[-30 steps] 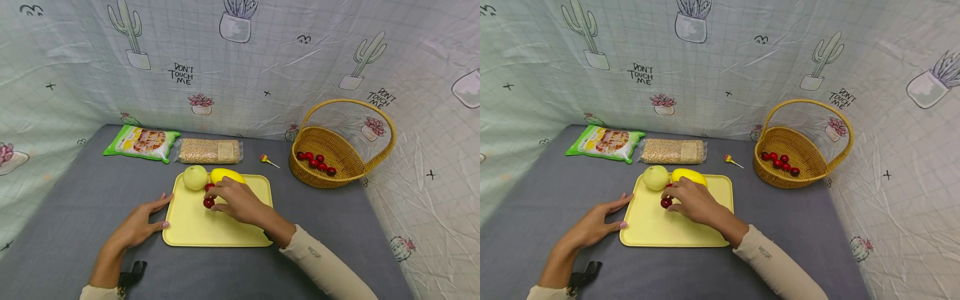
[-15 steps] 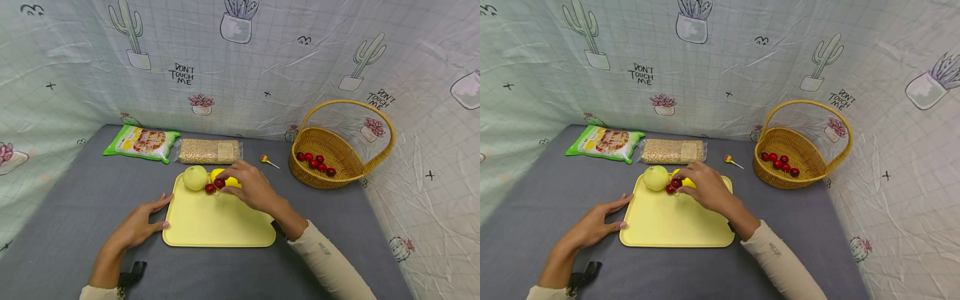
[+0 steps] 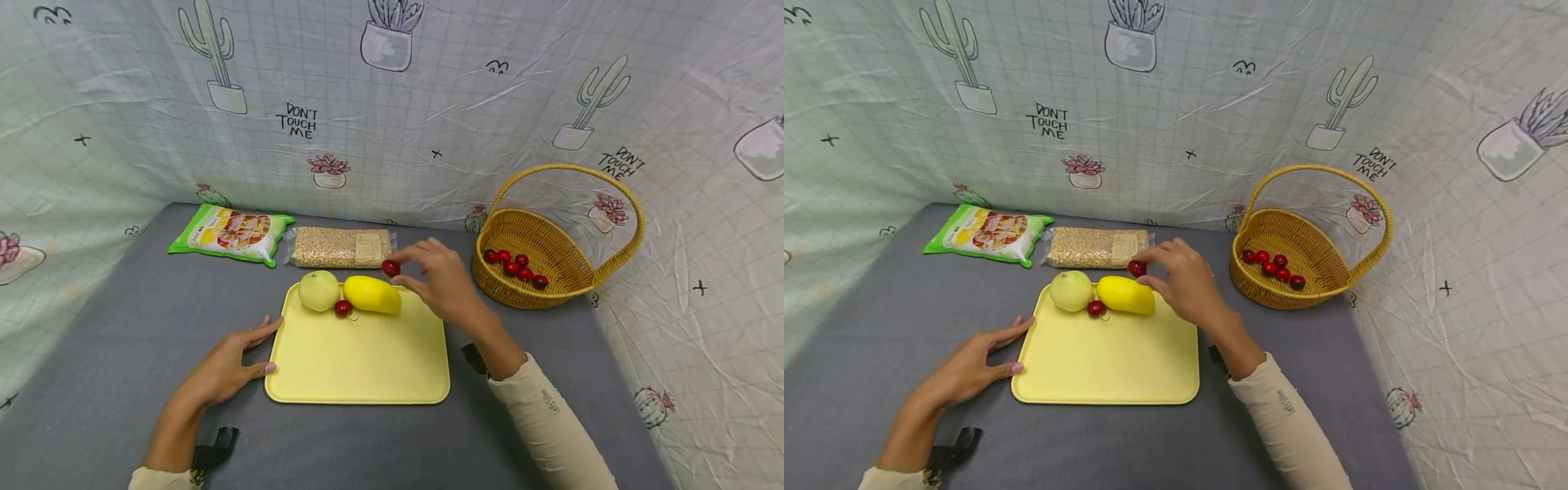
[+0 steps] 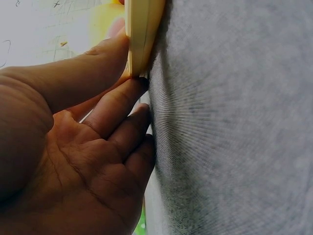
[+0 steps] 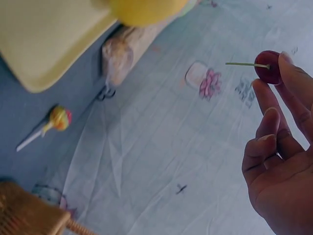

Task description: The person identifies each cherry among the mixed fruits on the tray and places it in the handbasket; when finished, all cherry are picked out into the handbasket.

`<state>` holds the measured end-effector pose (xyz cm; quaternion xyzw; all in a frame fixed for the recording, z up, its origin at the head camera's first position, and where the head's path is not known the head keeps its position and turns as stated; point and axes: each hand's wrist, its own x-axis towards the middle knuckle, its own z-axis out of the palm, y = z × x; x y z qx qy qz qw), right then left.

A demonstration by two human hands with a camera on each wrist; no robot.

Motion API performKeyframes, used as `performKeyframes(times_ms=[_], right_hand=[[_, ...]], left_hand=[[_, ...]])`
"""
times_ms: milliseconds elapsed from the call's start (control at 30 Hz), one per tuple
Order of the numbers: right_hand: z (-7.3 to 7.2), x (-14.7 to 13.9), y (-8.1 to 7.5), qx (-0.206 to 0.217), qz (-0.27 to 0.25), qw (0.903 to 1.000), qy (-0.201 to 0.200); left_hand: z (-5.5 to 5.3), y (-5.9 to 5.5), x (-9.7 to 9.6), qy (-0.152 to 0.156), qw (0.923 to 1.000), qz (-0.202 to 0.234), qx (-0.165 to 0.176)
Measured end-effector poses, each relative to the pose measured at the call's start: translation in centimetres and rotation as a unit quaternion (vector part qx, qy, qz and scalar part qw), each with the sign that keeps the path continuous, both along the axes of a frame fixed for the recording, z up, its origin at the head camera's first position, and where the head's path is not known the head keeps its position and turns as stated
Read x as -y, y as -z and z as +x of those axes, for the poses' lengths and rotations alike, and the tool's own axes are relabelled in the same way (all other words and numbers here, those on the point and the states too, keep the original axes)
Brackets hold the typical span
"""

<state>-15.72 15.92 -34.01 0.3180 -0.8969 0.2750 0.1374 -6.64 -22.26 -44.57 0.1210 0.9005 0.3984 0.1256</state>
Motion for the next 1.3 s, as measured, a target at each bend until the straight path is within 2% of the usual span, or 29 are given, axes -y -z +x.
performKeyframes(times_ms=[300,533,1100,1300], right_hand=[[-1.1,-3.0,0.0,-0.016,-0.055,0.9968,0.056],[-2.0,-5.3,0.4,-0.048,-0.088,0.9903,0.097],[-4.2,-10.7,1.6,-0.085,-0.148,0.9680,0.184],[-5.0,-12.8,2.3,-0.077,-0.170,0.9564,0.224]], left_hand=[[0.1,0.0,0.0,-0.001,1.0000,-0.003,0.003],[0.1,0.0,0.1,0.001,1.0000,0.004,-0.004],[0.2,0.0,-0.1,-0.001,1.0000,0.003,-0.003],[0.1,-0.1,-0.1,0.000,1.0000,0.004,-0.004]])
